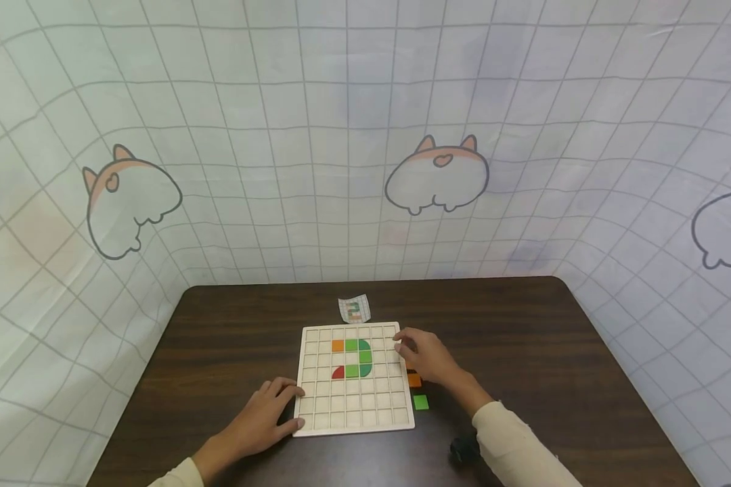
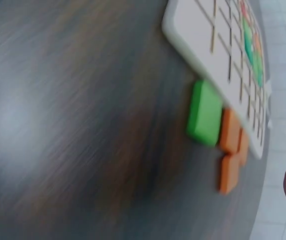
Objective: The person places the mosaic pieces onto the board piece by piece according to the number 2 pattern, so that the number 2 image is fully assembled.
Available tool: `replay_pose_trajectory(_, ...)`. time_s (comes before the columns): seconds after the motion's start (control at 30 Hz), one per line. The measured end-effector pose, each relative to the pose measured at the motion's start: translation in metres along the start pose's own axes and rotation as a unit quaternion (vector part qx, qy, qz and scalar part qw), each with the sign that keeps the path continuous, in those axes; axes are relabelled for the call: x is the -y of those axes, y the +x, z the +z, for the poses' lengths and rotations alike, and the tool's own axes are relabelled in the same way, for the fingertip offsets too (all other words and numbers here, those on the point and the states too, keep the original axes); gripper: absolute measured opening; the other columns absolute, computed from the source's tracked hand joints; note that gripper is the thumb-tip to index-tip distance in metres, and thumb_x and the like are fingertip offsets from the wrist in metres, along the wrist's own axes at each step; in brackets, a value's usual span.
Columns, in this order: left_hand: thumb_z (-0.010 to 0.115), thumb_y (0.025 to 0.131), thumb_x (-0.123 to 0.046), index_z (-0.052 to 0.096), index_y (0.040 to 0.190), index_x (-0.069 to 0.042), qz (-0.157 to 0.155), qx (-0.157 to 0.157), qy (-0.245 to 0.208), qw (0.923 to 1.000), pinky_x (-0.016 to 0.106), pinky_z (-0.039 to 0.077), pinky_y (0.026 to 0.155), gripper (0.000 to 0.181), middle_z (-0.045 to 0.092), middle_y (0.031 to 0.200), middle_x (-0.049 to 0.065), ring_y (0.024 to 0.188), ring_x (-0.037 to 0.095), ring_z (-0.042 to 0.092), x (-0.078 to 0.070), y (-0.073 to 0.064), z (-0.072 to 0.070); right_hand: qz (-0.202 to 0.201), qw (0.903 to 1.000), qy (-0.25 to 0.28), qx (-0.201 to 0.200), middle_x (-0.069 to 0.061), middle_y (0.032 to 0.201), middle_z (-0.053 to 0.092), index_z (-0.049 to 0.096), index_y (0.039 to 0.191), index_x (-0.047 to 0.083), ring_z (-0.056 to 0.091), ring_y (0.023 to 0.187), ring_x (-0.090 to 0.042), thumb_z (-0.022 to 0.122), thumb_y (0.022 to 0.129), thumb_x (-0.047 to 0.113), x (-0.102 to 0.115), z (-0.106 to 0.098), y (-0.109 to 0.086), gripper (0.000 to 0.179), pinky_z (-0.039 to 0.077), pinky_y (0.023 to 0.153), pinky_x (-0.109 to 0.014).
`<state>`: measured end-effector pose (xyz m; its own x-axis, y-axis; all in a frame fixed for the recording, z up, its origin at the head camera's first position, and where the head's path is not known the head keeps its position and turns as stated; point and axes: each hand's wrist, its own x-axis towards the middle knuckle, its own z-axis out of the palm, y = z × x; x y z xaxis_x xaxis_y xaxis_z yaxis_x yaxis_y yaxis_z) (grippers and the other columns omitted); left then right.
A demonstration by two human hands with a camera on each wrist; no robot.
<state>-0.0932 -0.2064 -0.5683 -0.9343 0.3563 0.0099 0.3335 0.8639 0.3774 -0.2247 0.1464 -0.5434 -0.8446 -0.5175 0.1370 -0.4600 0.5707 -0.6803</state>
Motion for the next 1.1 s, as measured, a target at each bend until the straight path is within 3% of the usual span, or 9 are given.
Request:
replay_pose_trajectory(0.2, 0.071, 0.093, -0.04, 0.059, 0.126, -0.018, 0.002, 0.001, -0.006, 1.0, 0.052, 0.044, 0.091, 0.042, 0.051, 0.132, 0.005, 0.115, 0.026, 0.05, -0.002, 0.0, -0.001, -0.012, 0.999, -0.023, 0.035, 0.004, 0.09, 0.063, 0.068, 0.113, 0.004, 0.047, 0.067, -0.002, 0.071, 0.094, 0.014, -0.013, -0.011, -0.03, 0.021, 0.043, 0.06, -0.022)
replay_pose_trajectory(0.37, 0.071, 0.092, -0.041, 0.06, 0.126, -0.018, -0.001, 0.001, -0.002, 1.0, 0.051, 0.045, 0.091, 0.042, 0.052, 0.132, 0.005, 0.114, 0.024, 0.05, -0.001, 0.001, -0.002, -0.019, 0.9969, -0.033, 0.069, 0.001, 0.098, 0.065, 0.068, 0.11, 0.009, 0.053, 0.077, -0.009, 0.078, 0.089, 0.027, -0.019, -0.015, -0.054, 0.029, 0.044, 0.065, -0.023)
replay_pose_trajectory(0.53, 0.071, 0.092, -0.041, 0.06, 0.126, -0.018, -0.001, 0.001, 0.003, 1.0, 0.051, 0.045, 0.091, 0.042, 0.051, 0.132, 0.005, 0.113, 0.024, 0.05, 0.0, 0.001, -0.001, -0.001, 0.9942, -0.051, 0.095, 0.004, 0.104, 0.064, 0.069, 0.111, 0.015, 0.059, 0.09, -0.012, 0.081, 0.084, 0.038, -0.022, -0.016, -0.07, 0.037, 0.05, 0.076, -0.028)
replay_pose_trajectory(0.67, 0.071, 0.093, -0.041, 0.059, 0.127, -0.019, -0.002, 0.002, 0.001, 1.0, 0.051, 0.044, 0.092, 0.042, 0.051, 0.132, 0.004, 0.114, 0.023, 0.05, 0.001, 0.001, 0.0, 0.007, 0.9925, -0.074, 0.098, 0.007, 0.108, 0.063, 0.072, 0.115, 0.017, 0.059, 0.095, -0.009, 0.08, 0.085, 0.041, -0.024, -0.014, -0.076, 0.04, 0.052, 0.082, -0.032)
replay_pose_trajectory(0.93, 0.07, 0.092, -0.043, 0.059, 0.126, -0.019, -0.004, 0.004, 0.003, 1.0, 0.052, 0.044, 0.091, 0.043, 0.051, 0.132, 0.004, 0.113, 0.023, 0.05, 0.002, 0.001, 0.001, 0.01, 0.9949, -0.068, 0.074, 0.01, 0.104, 0.06, 0.076, 0.111, 0.019, 0.055, 0.09, -0.004, 0.08, 0.085, 0.036, -0.028, -0.005, -0.08, 0.032, 0.049, 0.078, -0.028)
replay_pose_trajectory(1.1, 0.07, 0.093, -0.044, 0.059, 0.127, -0.019, -0.004, 0.004, -0.005, 1.0, 0.053, 0.044, 0.092, 0.043, 0.051, 0.133, 0.005, 0.114, 0.024, 0.05, 0.002, 0.001, 0.001, 0.019, 0.9941, -0.071, 0.079, 0.011, 0.104, 0.059, 0.076, 0.115, 0.019, 0.052, 0.088, -0.004, 0.081, 0.084, 0.038, -0.026, -0.002, -0.08, 0.038, 0.045, 0.075, -0.024)
